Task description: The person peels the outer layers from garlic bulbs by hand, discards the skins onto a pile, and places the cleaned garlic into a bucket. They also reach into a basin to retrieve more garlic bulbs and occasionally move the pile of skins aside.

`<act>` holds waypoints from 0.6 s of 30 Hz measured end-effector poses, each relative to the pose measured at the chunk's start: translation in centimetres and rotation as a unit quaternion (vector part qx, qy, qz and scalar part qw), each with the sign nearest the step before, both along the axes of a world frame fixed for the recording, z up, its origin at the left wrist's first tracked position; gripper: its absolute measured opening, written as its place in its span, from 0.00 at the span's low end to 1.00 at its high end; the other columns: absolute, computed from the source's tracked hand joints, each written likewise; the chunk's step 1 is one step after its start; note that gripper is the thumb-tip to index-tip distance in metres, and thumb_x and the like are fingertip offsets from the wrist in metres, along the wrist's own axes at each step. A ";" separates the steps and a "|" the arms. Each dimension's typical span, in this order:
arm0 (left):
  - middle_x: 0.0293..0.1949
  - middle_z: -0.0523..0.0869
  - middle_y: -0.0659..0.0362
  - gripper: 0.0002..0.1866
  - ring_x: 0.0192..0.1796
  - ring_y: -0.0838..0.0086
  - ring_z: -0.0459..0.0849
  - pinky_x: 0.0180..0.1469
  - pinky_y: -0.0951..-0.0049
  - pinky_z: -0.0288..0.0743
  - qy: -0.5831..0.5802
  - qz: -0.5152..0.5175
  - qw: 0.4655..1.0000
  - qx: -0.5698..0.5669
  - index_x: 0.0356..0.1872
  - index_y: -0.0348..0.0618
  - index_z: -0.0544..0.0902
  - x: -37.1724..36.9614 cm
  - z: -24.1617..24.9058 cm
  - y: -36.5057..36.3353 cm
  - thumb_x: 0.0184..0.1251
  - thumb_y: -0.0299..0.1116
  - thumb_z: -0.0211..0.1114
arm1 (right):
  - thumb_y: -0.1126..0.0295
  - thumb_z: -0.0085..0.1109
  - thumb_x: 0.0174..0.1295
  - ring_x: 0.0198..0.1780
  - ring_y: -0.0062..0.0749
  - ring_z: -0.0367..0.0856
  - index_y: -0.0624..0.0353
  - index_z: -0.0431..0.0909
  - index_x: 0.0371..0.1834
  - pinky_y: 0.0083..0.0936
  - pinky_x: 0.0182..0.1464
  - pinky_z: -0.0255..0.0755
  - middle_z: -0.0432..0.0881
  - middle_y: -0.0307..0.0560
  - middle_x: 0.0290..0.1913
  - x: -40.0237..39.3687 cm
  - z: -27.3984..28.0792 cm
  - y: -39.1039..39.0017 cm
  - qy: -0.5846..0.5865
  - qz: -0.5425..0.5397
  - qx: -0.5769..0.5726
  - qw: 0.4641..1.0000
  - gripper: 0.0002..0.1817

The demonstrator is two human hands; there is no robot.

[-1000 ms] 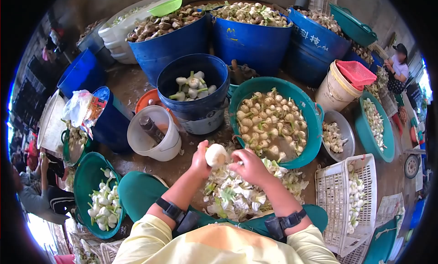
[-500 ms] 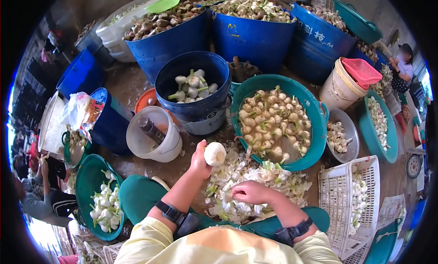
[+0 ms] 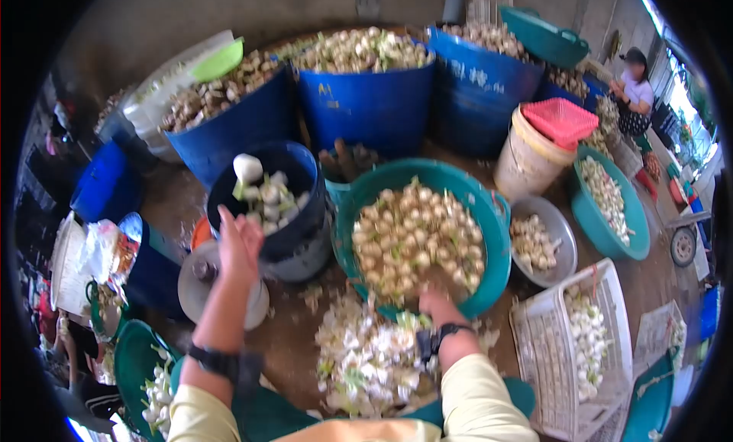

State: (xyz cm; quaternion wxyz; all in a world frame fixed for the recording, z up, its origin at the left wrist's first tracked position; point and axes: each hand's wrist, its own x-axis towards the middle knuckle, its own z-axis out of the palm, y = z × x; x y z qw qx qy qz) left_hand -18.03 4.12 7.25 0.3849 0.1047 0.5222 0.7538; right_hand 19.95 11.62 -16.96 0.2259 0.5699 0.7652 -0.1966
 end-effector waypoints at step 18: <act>0.65 0.52 0.52 0.52 0.67 0.56 0.51 0.64 0.63 0.52 0.585 -0.311 0.746 0.067 0.67 0.47 0.47 13.9 -10.6 -7.7 0.44 0.40 0.73 | 0.62 0.63 0.54 0.55 0.25 0.67 0.53 0.70 0.54 0.22 0.54 0.65 0.62 0.41 0.54 -8.2 16.3 -8.2 0.648 -0.144 -0.227 0.713 0.24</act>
